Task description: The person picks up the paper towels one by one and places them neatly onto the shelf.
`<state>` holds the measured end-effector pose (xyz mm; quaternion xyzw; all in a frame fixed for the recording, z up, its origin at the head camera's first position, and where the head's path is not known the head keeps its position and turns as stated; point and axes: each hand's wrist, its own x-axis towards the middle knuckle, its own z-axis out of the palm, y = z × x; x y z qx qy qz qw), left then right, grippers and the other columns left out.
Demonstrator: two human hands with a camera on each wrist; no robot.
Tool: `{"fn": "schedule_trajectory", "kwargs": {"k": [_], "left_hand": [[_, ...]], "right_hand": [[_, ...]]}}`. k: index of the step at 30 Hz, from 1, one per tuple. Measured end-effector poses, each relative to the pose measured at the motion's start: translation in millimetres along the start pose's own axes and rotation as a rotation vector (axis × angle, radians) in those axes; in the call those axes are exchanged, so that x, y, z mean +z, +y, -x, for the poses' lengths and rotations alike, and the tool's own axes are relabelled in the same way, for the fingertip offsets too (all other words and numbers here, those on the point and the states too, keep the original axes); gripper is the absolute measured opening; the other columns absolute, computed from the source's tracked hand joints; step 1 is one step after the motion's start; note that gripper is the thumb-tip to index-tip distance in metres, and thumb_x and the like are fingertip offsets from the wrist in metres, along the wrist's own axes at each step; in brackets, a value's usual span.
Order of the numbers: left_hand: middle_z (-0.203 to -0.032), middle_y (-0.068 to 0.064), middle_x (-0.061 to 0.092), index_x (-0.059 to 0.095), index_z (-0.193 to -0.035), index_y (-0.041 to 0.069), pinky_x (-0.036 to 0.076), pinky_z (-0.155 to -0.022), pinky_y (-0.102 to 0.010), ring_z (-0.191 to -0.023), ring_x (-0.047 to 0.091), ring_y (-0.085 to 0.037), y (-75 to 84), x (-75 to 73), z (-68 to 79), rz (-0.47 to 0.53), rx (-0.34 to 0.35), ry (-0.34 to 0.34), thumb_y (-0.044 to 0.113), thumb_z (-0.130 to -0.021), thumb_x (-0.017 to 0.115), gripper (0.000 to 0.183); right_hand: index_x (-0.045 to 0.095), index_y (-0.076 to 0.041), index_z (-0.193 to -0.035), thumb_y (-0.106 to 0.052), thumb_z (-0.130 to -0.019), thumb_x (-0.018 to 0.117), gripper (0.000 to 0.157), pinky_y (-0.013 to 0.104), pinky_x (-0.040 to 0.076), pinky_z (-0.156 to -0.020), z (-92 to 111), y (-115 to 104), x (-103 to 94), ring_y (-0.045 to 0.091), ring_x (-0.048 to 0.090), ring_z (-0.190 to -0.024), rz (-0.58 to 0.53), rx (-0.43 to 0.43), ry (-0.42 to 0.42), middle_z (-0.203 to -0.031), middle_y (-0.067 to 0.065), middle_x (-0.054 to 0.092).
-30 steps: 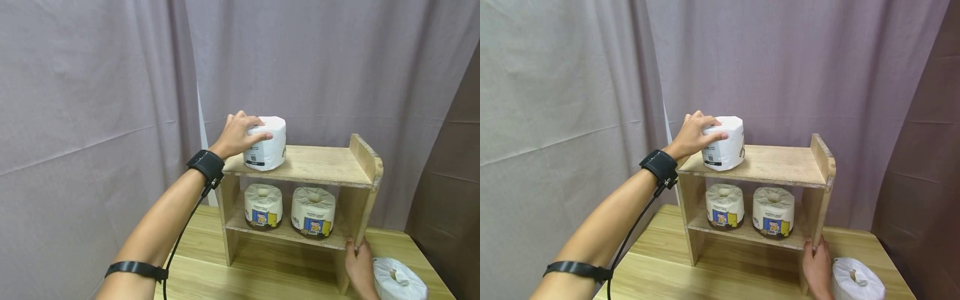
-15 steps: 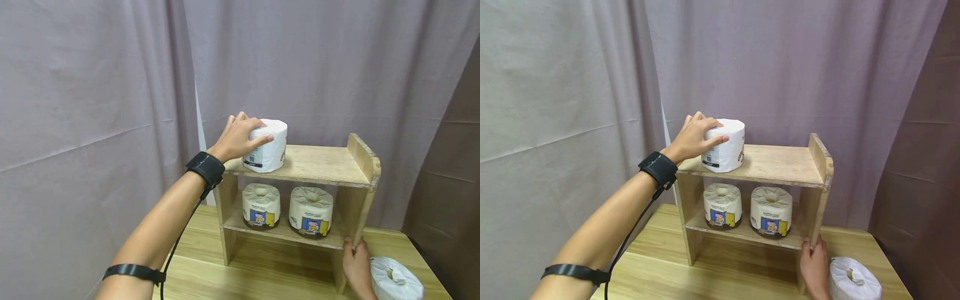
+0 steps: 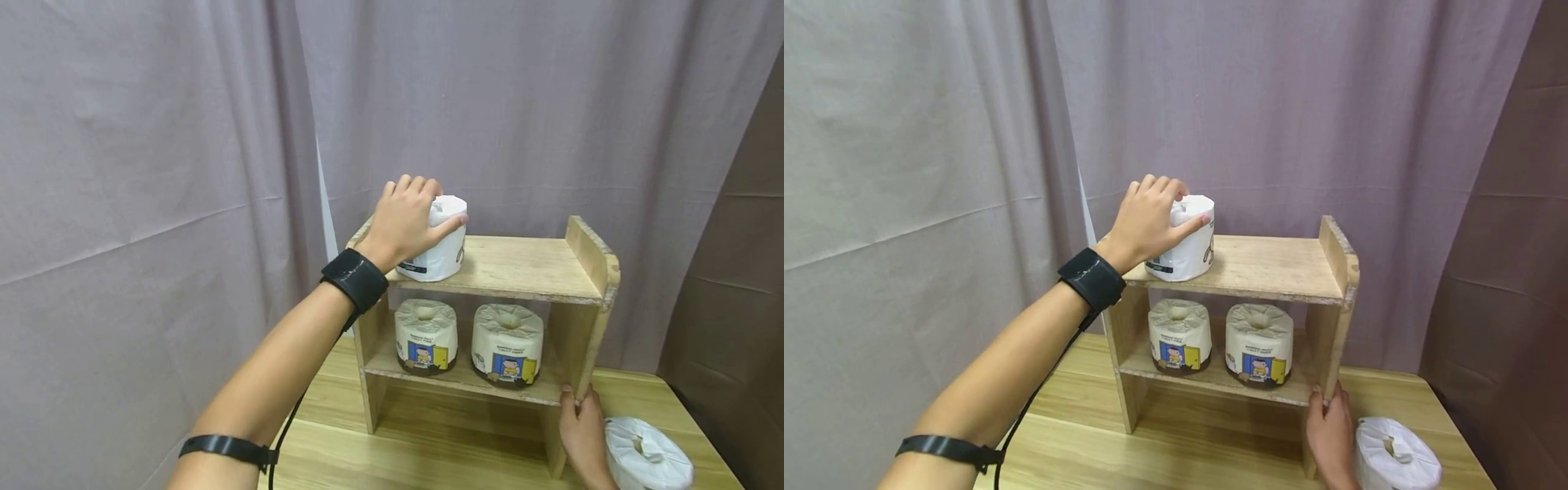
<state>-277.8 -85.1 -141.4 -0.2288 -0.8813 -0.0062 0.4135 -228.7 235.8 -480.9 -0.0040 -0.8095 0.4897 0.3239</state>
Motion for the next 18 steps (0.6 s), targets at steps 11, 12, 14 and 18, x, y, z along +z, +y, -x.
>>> {"fn": "schedule_trajectory", "kwargs": {"k": [11, 12, 14, 18], "left_hand": [[-0.103, -0.003, 0.069, 0.067, -0.106, 0.015, 0.042, -0.086, -0.039, -0.097, 0.056, -0.023, 22.7, 3.1, -6.5, -0.248, -0.154, -0.050, 0.082, -0.095, 0.044, 0.072], [-0.102, -0.003, 0.070, 0.068, -0.104, 0.016, 0.041, -0.086, -0.039, -0.097, 0.056, -0.023, 24.2, 2.9, -7.7, -0.258, -0.168, -0.061, 0.083, -0.095, 0.043, 0.072], [-0.100, -0.003, 0.070, 0.068, -0.102, 0.015, 0.040, -0.088, -0.040, -0.096, 0.056, -0.023, 27.4, 2.8, -10.5, -0.271, -0.191, -0.080, 0.083, -0.095, 0.042, 0.073], [-0.099, -0.003, 0.073, 0.074, -0.102, 0.017, 0.038, -0.090, -0.042, -0.097, 0.056, -0.023, 33.5, 0.5, -16.4, -0.286, -0.233, -0.131, 0.079, -0.098, 0.043, 0.070]], "right_hand": [[0.054, 0.013, -0.128, -0.010, -0.110, 0.042, 0.031, 0.068, 0.037, -0.100, 3, -3, 1.1, 0.059, 0.050, -0.120, -0.010, 0.016, -0.012, -0.120, 0.040, 0.054], [0.054, 0.013, -0.127, -0.009, -0.110, 0.043, 0.031, 0.068, 0.037, -0.100, 3, -3, 1.4, 0.059, 0.051, -0.120, -0.009, 0.018, -0.009, -0.120, 0.040, 0.055], [0.055, 0.013, -0.125, -0.010, -0.109, 0.043, 0.030, 0.068, 0.037, -0.099, 3, -3, 2.2, 0.059, 0.051, -0.120, -0.008, 0.023, -0.005, -0.118, 0.040, 0.055], [0.055, 0.013, -0.123, -0.010, -0.109, 0.043, 0.030, 0.067, 0.038, -0.099, 4, -3, 5.3, 0.059, 0.052, -0.119, -0.012, 0.032, -0.004, -0.117, 0.039, 0.057]]}}
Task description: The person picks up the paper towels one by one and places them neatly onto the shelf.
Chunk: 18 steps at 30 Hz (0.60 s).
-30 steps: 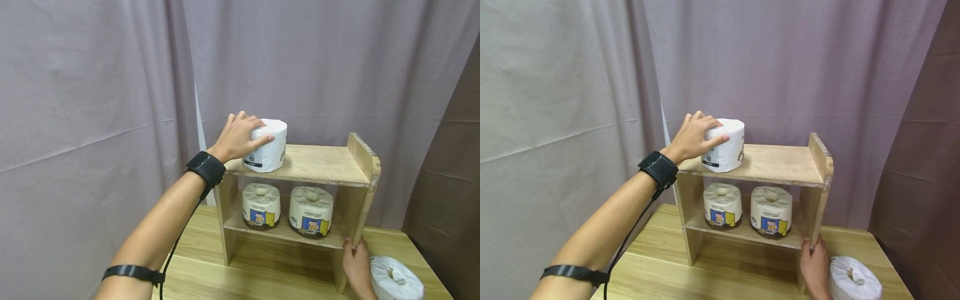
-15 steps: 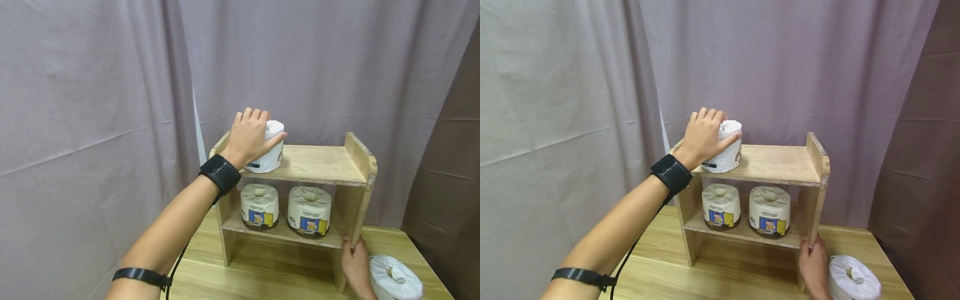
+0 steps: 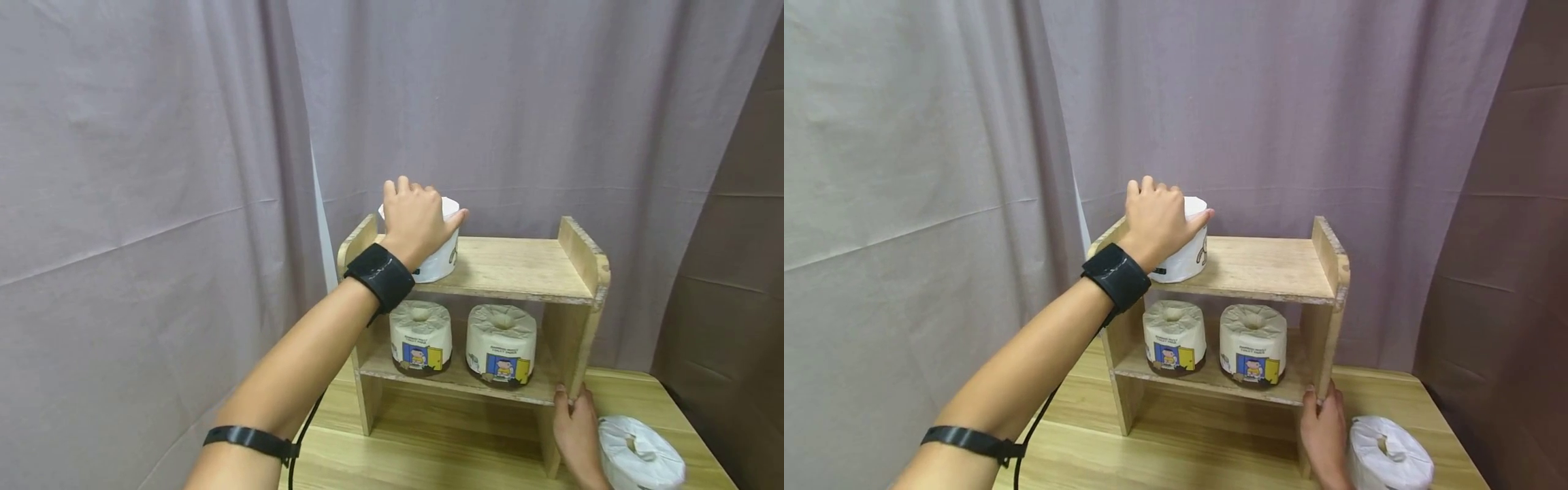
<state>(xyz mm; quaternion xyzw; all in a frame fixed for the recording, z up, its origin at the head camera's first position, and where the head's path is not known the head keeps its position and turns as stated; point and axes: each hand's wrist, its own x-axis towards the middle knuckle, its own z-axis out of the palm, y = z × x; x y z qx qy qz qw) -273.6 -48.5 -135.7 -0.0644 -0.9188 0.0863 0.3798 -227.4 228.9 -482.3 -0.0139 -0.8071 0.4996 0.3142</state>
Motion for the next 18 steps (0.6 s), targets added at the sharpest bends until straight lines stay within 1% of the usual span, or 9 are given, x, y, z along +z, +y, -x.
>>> {"fn": "schedule_trajectory", "kwargs": {"k": [4, 10, 14, 18], "left_hand": [[-0.101, -0.001, 0.075, 0.078, -0.102, 0.022, 0.037, -0.090, -0.041, -0.099, 0.057, -0.022, 5.3, -4.9, -3.9, -0.027, -0.025, -0.059, 0.075, -0.100, 0.044, 0.063], [-0.106, 0.002, 0.076, 0.078, -0.105, 0.025, 0.039, -0.091, -0.041, -0.104, 0.062, -0.022, 11.2, -8.9, -9.4, -0.070, -0.069, -0.138, 0.073, -0.102, 0.043, 0.059], [-0.107, 0.002, 0.077, 0.078, -0.104, 0.026, 0.041, -0.090, -0.041, -0.103, 0.067, -0.022, 13.4, -9.5, -12.1, -0.075, -0.083, -0.152, 0.072, -0.101, 0.045, 0.057], [-0.105, 0.002, 0.077, 0.078, -0.101, 0.026, 0.043, -0.090, -0.040, -0.100, 0.069, -0.022, 14.9, -10.2, -13.6, -0.057, -0.085, -0.145, 0.072, -0.100, 0.050, 0.053]], "right_hand": [[0.056, 0.013, -0.125, -0.010, -0.110, 0.043, 0.030, 0.067, 0.038, -0.099, -1, -1, 3.0, 0.059, 0.053, -0.120, -0.002, -0.011, -0.004, -0.118, 0.039, 0.057], [0.054, 0.012, -0.129, -0.010, -0.110, 0.043, 0.032, 0.069, 0.037, -0.099, 1, -2, 6.3, 0.061, 0.051, -0.120, 0.012, -0.008, -0.016, -0.120, 0.040, 0.055], [0.054, 0.012, -0.130, -0.010, -0.110, 0.042, 0.032, 0.071, 0.038, -0.097, 3, -3, 6.9, 0.060, 0.052, -0.117, 0.025, 0.002, -0.026, -0.119, 0.040, 0.054], [0.054, 0.012, -0.125, -0.010, -0.110, 0.042, 0.030, 0.070, 0.040, -0.093, 2, -5, 4.5, 0.058, 0.055, -0.111, 0.027, -0.007, -0.028, -0.114, 0.038, 0.055]]}}
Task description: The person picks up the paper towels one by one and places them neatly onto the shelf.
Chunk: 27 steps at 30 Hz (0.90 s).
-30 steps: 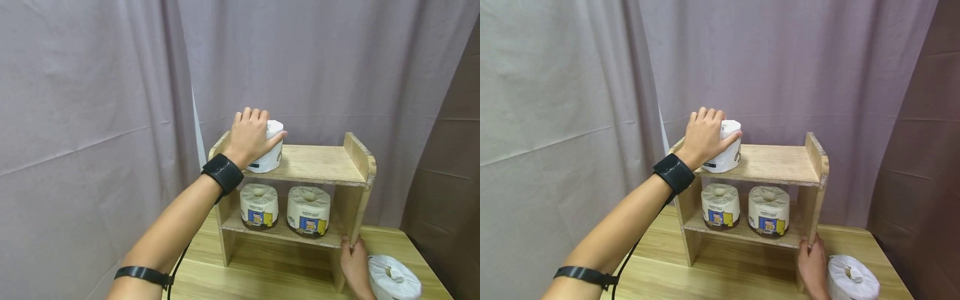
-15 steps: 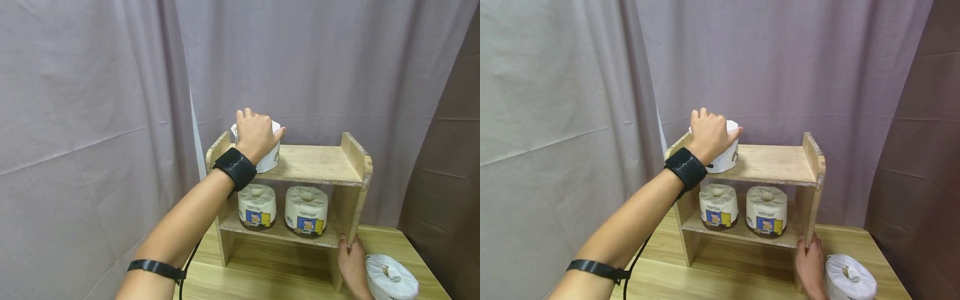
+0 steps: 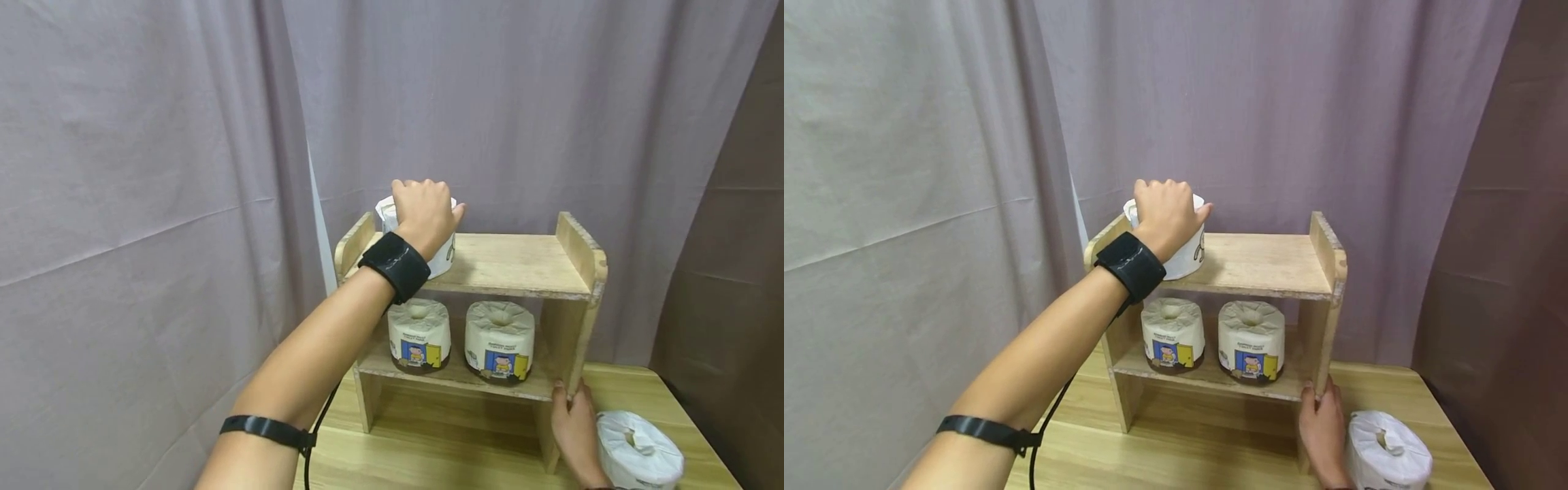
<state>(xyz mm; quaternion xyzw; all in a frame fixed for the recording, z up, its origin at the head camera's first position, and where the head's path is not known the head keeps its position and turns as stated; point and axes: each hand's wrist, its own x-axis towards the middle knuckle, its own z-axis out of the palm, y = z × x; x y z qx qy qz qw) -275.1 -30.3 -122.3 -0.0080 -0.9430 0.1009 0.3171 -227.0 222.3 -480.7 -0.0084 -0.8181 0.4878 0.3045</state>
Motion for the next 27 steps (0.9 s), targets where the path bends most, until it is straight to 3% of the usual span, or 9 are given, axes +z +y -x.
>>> {"fn": "schedule_trajectory", "kwargs": {"k": [6, 12, 27], "left_hand": [[-0.102, 0.003, 0.078, 0.079, -0.102, 0.026, 0.046, -0.089, -0.040, -0.096, 0.071, -0.021, 1.8, -1.5, -2.8, 0.037, 0.014, 0.019, 0.069, -0.098, 0.057, 0.049], [-0.097, 0.002, 0.078, 0.079, -0.095, 0.024, 0.053, -0.080, -0.039, -0.090, 0.074, -0.021, -0.1, 3.6, -3.4, 0.098, 0.028, 0.006, 0.062, -0.100, 0.060, 0.043], [-0.090, 0.001, 0.076, 0.075, -0.084, 0.022, 0.052, -0.074, -0.038, -0.084, 0.074, -0.023, -18.6, 13.2, -5.4, 0.119, 0.095, 0.037, 0.061, -0.103, 0.055, 0.048]], "right_hand": [[0.052, 0.012, -0.131, -0.011, -0.111, 0.042, 0.032, 0.069, 0.036, -0.099, -3, -2, -4.3, 0.060, 0.049, -0.119, -0.006, -0.007, 0.002, -0.121, 0.041, 0.054], [0.052, 0.012, -0.130, -0.011, -0.111, 0.043, 0.031, 0.070, 0.036, -0.097, 0, 2, -1.5, 0.058, 0.050, -0.116, -0.007, 0.008, 0.002, -0.118, 0.041, 0.053], [0.053, 0.012, -0.128, -0.010, -0.110, 0.043, 0.030, 0.069, 0.038, -0.097, 0, 2, 4.7, 0.061, 0.051, -0.117, -0.005, 0.000, 0.020, -0.116, 0.041, 0.055]]}}
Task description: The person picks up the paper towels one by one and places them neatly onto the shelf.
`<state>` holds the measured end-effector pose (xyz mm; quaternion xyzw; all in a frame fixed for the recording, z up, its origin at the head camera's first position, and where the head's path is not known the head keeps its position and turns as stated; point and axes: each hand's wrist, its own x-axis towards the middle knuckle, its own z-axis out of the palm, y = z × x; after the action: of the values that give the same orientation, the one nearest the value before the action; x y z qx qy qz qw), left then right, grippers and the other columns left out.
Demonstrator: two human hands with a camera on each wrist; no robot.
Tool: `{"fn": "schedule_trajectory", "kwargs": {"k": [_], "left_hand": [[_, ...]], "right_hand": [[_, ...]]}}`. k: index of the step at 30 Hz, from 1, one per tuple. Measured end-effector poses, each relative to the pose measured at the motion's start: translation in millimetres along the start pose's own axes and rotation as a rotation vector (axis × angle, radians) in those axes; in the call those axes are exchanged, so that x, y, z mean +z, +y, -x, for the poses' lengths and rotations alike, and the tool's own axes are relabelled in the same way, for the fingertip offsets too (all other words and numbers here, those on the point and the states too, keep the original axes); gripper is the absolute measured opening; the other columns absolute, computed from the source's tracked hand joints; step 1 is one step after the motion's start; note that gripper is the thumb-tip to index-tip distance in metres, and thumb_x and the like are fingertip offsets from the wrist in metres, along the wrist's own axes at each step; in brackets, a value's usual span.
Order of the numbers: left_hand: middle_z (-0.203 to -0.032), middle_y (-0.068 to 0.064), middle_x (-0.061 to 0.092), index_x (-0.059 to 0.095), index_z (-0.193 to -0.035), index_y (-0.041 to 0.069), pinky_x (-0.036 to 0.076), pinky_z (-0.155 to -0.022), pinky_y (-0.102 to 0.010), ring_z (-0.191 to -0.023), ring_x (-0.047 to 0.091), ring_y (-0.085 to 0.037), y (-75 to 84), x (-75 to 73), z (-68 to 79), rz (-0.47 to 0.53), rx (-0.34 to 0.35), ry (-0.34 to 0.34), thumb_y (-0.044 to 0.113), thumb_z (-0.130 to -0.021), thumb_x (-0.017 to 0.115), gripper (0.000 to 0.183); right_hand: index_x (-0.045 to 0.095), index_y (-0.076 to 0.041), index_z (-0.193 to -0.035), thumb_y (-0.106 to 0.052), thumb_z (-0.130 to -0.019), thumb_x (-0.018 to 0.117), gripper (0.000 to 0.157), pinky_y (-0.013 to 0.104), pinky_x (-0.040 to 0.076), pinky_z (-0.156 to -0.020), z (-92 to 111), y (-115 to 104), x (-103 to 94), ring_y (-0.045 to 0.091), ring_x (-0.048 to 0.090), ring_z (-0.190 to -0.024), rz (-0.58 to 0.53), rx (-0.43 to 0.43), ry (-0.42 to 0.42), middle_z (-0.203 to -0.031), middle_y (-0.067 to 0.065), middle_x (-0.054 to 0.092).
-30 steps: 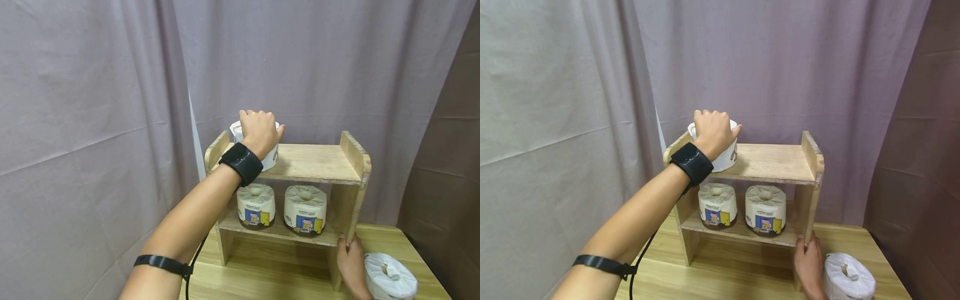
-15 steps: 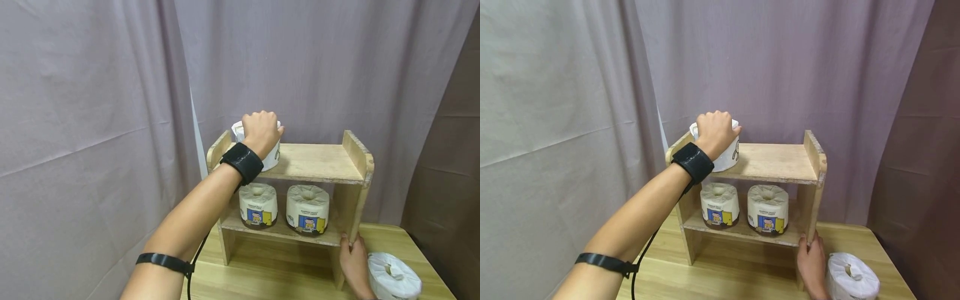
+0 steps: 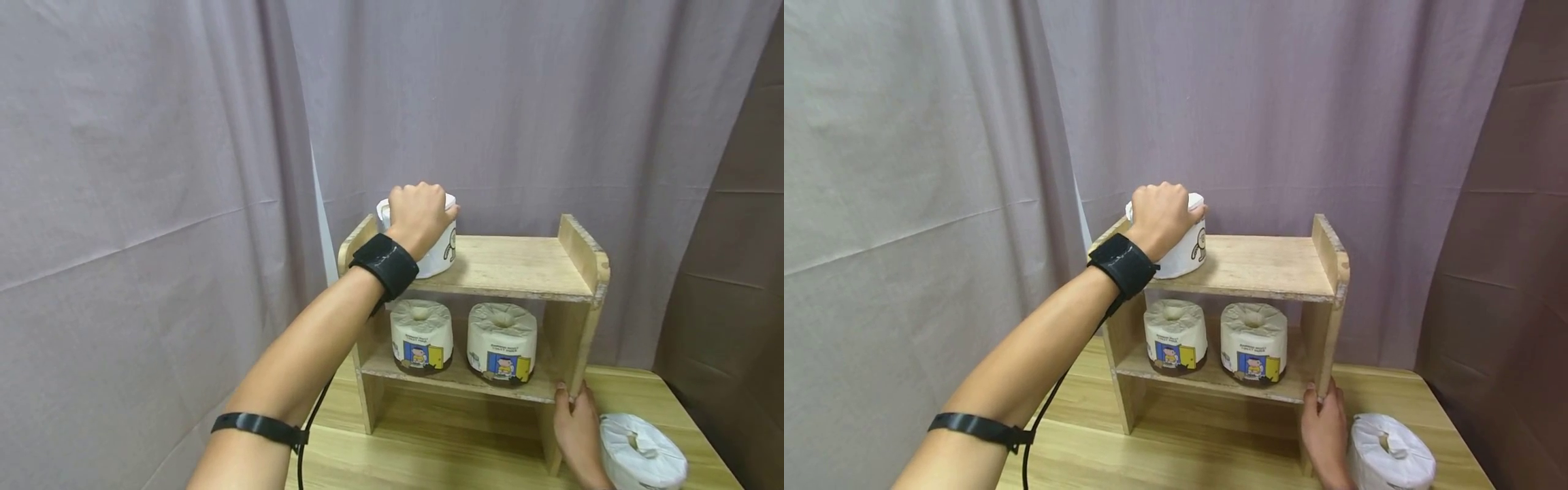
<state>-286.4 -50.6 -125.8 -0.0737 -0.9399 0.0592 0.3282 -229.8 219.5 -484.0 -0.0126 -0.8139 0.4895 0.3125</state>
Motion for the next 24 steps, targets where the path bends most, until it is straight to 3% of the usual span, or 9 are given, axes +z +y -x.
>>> {"fn": "schedule_trajectory", "kwargs": {"k": [5, 12, 18, 24], "left_hand": [[-0.085, 0.001, 0.075, 0.074, -0.081, 0.021, 0.051, -0.072, -0.038, -0.079, 0.072, -0.023, -6.7, -0.1, 0.9, 0.012, 0.023, 0.013, 0.063, -0.104, 0.053, 0.052], [-0.080, 0.001, 0.073, 0.070, -0.075, 0.019, 0.052, -0.072, -0.037, -0.072, 0.069, -0.018, -19.1, 1.7, 2.1, 0.015, 0.144, 0.063, 0.066, -0.103, 0.052, 0.057], [-0.078, 0.000, 0.070, 0.067, -0.078, 0.016, 0.048, -0.069, -0.035, -0.068, 0.064, -0.016, -32.2, 11.3, 6.4, 0.096, 0.217, 0.134, 0.066, -0.101, 0.056, 0.056], [-0.086, -0.001, 0.073, 0.073, -0.086, 0.014, 0.049, -0.072, -0.036, -0.071, 0.064, -0.018, -39.6, 17.3, 8.1, 0.184, 0.232, 0.155, 0.063, -0.101, 0.060, 0.053]], "right_hand": [[0.054, 0.012, -0.127, -0.009, -0.109, 0.044, 0.030, 0.070, 0.038, -0.096, 0, 0, -0.1, 0.061, 0.052, -0.116, -0.006, -0.015, 0.008, -0.116, 0.041, 0.056], [0.054, 0.012, -0.125, -0.010, -0.109, 0.044, 0.029, 0.070, 0.038, -0.095, -2, 3, -2.0, 0.061, 0.052, -0.115, -0.010, -0.008, 0.013, -0.114, 0.041, 0.055], [0.052, 0.013, -0.131, -0.011, -0.110, 0.042, 0.034, 0.072, 0.036, -0.098, -3, 7, -5.4, 0.061, 0.051, -0.116, -0.028, 0.006, -0.017, -0.119, 0.042, 0.054], [0.051, 0.014, -0.132, -0.011, -0.110, 0.042, 0.035, 0.072, 0.036, -0.099, -4, 12, -8.7, 0.061, 0.050, -0.118, -0.020, 0.013, -0.019, -0.120, 0.042, 0.053]]}}
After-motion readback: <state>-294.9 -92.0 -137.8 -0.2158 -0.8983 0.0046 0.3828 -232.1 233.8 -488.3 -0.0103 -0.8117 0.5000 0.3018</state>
